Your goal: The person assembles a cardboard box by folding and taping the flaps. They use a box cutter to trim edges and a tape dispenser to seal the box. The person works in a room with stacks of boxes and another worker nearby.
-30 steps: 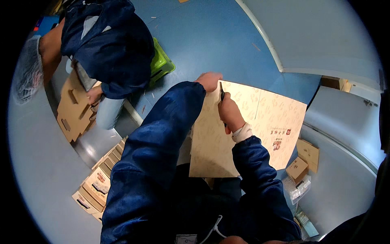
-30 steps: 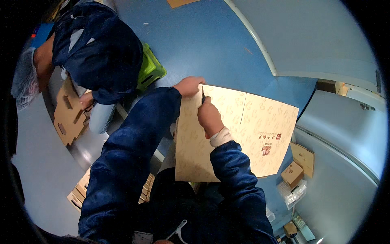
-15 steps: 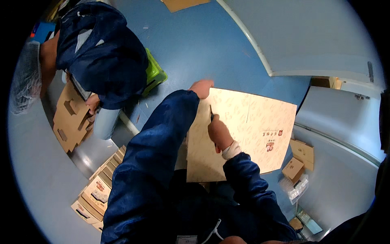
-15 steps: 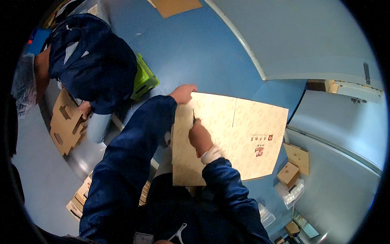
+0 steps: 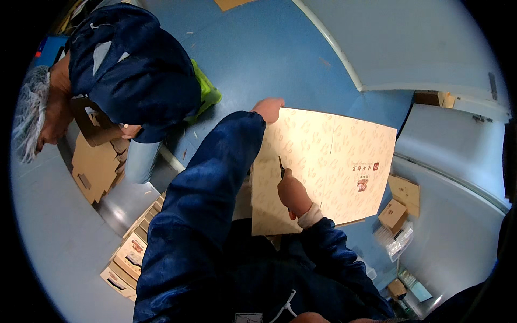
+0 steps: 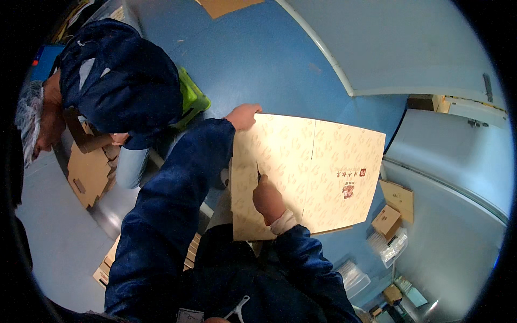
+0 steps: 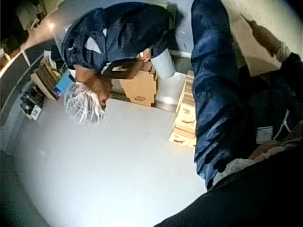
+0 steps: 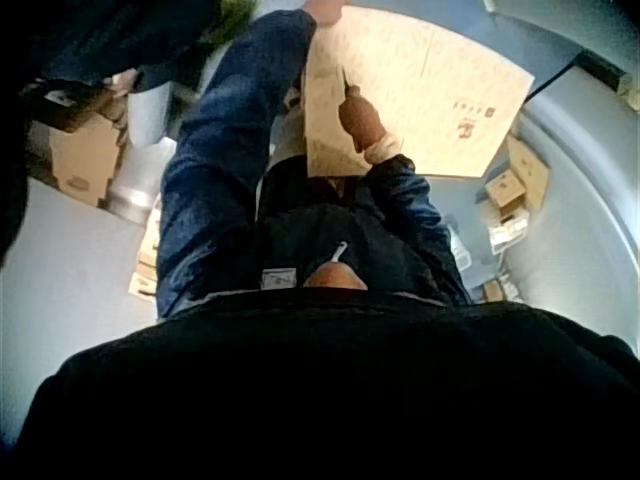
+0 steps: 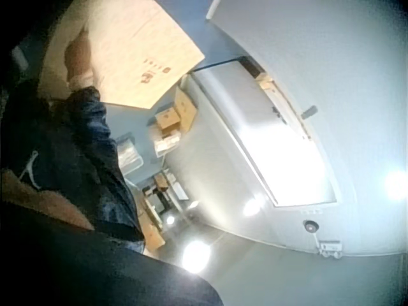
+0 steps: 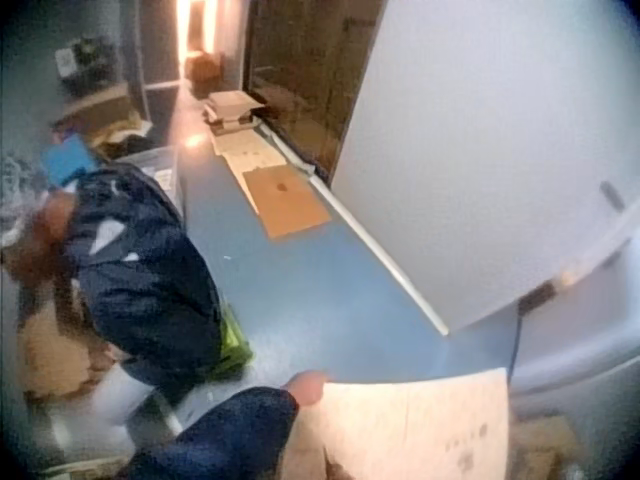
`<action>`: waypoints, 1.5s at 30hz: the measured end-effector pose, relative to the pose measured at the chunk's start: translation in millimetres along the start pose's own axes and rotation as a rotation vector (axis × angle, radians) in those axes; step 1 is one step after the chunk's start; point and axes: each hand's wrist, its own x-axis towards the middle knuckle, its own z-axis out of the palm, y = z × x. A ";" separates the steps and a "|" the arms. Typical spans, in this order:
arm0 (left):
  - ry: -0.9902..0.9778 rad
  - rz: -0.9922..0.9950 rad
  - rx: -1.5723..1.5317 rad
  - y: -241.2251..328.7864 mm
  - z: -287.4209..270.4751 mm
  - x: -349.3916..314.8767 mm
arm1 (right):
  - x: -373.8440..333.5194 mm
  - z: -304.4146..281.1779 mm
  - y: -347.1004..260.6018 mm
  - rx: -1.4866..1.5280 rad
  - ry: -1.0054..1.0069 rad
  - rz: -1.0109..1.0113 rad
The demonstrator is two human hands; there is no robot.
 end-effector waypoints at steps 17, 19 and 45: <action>-0.071 -0.022 0.041 5.0 -7.9 4.3 | -41.6 35.1 29.3 -0.002 -0.004 -0.015; -0.047 -0.003 0.059 10.8 -8.0 1.7 | -46.9 49.3 46.6 -0.027 -0.011 -0.051; -0.160 -0.072 0.202 9.1 -13.3 16.1 | -175.5 107.8 113.6 0.017 -0.405 0.021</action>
